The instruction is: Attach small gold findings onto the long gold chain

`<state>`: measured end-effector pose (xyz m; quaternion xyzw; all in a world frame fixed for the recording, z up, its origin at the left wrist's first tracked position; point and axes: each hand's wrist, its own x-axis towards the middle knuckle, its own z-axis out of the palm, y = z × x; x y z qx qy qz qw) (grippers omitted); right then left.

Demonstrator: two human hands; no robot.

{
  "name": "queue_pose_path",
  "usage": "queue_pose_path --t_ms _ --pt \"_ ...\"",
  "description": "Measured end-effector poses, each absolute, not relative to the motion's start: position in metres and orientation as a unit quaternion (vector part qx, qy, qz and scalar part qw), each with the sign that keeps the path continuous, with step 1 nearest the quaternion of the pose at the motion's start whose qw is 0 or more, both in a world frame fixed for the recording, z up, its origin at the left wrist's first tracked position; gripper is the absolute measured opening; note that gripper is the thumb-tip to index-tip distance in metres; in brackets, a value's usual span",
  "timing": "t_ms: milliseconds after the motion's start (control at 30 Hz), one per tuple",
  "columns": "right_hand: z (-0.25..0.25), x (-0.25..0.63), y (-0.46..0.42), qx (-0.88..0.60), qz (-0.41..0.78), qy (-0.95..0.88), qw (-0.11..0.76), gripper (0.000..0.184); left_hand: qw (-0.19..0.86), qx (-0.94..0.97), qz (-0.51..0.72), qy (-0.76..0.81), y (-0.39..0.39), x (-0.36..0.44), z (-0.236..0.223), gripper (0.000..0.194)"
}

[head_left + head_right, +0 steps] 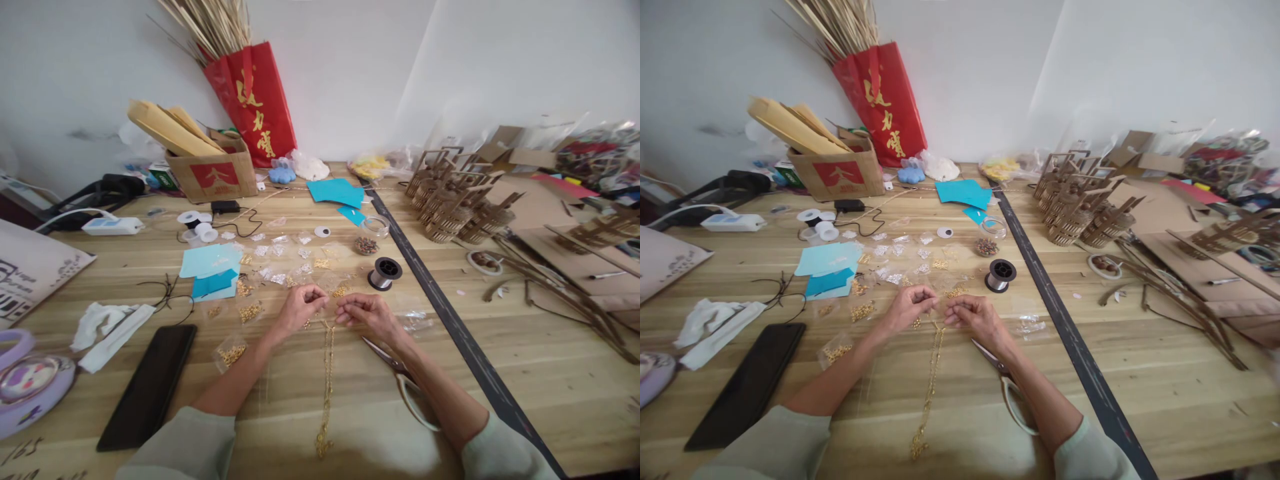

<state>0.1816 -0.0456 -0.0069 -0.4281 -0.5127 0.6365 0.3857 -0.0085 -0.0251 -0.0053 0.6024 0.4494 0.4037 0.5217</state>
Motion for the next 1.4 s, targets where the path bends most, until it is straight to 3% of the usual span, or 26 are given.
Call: queue_pose_path --t_ms 333,700,1400 --pt "-0.005 0.185 -0.044 -0.475 0.513 -0.617 0.362 0.017 0.595 0.535 0.415 0.433 -0.025 -0.008 -0.011 0.029" --pt "-0.017 0.186 -0.037 -0.483 0.554 -0.524 0.431 0.024 0.599 0.524 0.412 0.444 -0.025 -0.007 -0.013 0.032" --pt "-0.014 0.18 -0.041 -0.458 0.614 -0.52 0.378 0.025 0.562 0.556 0.403 0.461 -0.025 -0.006 -0.013 0.015"
